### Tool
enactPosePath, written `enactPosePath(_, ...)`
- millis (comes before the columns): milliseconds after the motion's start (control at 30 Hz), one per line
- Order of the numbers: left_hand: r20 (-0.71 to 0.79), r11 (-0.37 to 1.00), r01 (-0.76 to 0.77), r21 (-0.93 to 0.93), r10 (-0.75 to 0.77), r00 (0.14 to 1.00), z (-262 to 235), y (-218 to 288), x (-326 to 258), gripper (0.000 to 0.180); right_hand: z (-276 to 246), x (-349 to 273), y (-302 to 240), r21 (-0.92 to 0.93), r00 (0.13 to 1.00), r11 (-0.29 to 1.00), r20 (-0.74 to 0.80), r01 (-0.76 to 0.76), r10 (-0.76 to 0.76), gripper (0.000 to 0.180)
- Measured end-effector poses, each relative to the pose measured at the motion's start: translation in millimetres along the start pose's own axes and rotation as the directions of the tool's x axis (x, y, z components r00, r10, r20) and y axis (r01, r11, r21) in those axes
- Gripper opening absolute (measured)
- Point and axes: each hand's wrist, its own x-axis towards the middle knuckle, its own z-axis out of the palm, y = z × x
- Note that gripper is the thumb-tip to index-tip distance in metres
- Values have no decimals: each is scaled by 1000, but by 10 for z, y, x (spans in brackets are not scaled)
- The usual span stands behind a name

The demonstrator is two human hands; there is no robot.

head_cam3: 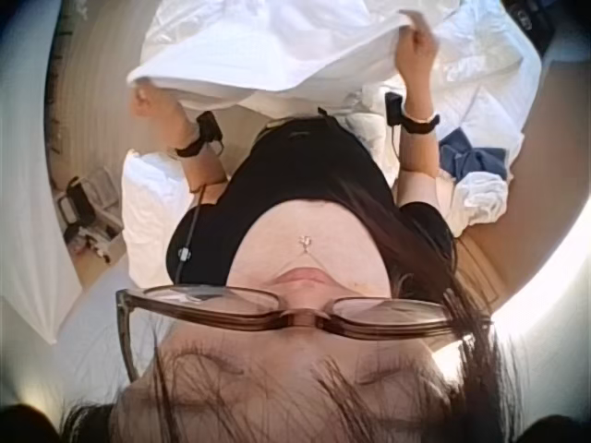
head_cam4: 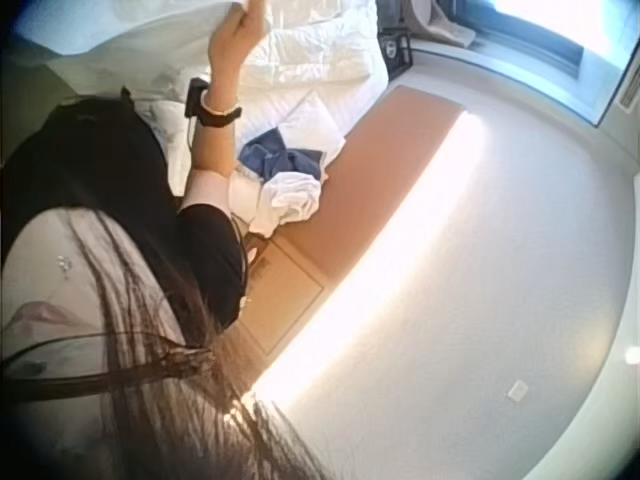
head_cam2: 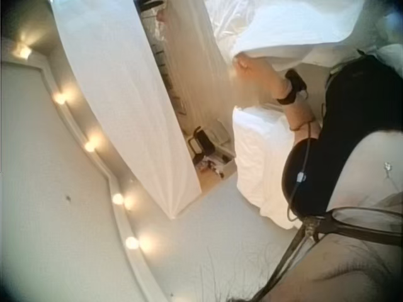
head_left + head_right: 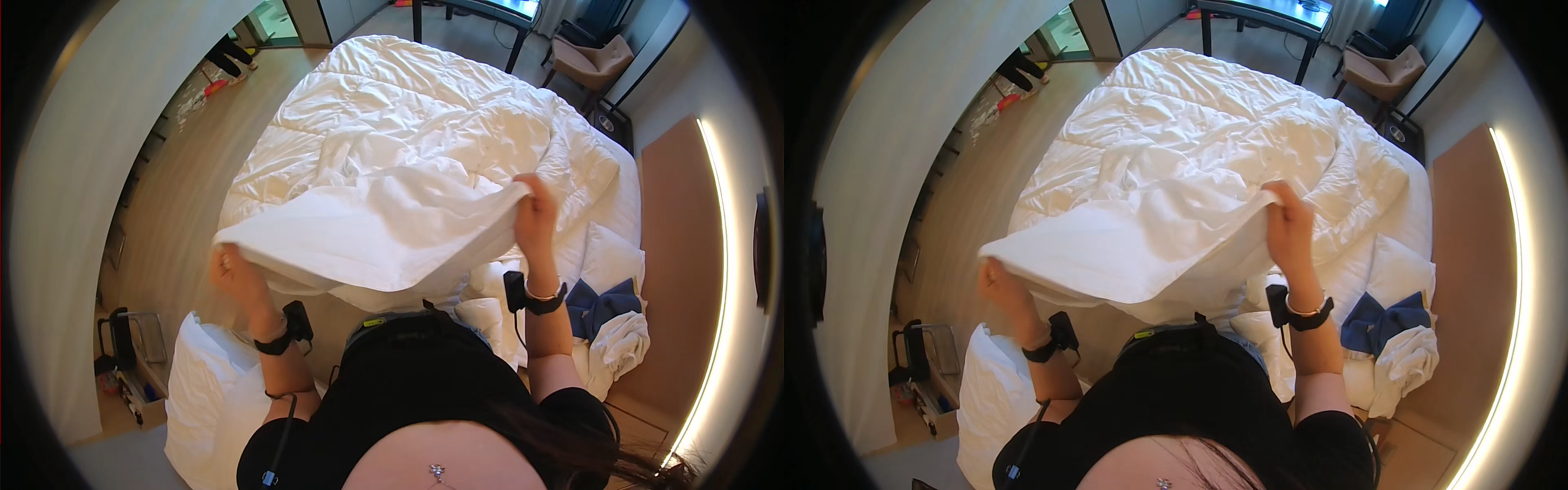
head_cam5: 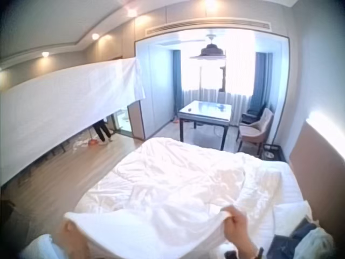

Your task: Making a bed by smoothing and tucking a white duvet.

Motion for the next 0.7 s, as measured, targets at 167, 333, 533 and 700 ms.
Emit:
enactPosePath(167,423,917,-192,349,29,906,292,-96,-160,19,332,-167,237,-55,988,998,152,37,-28,14)
enactPosePath(333,870,937,-330,115,65,488,771,458,-719,39,744,-390,7,-36,929,993,359,112,-92,13)
enactPosePath(533,964,874,-449,186,-74,256,882,139,-978,28,764,-532,-11,-106,899,982,427,155,-95,15)
enactPosePath(700,942,879,-427,212,-68,328,689,64,-933,17,521,-735,342,-257,756,953,653,160,49,27)
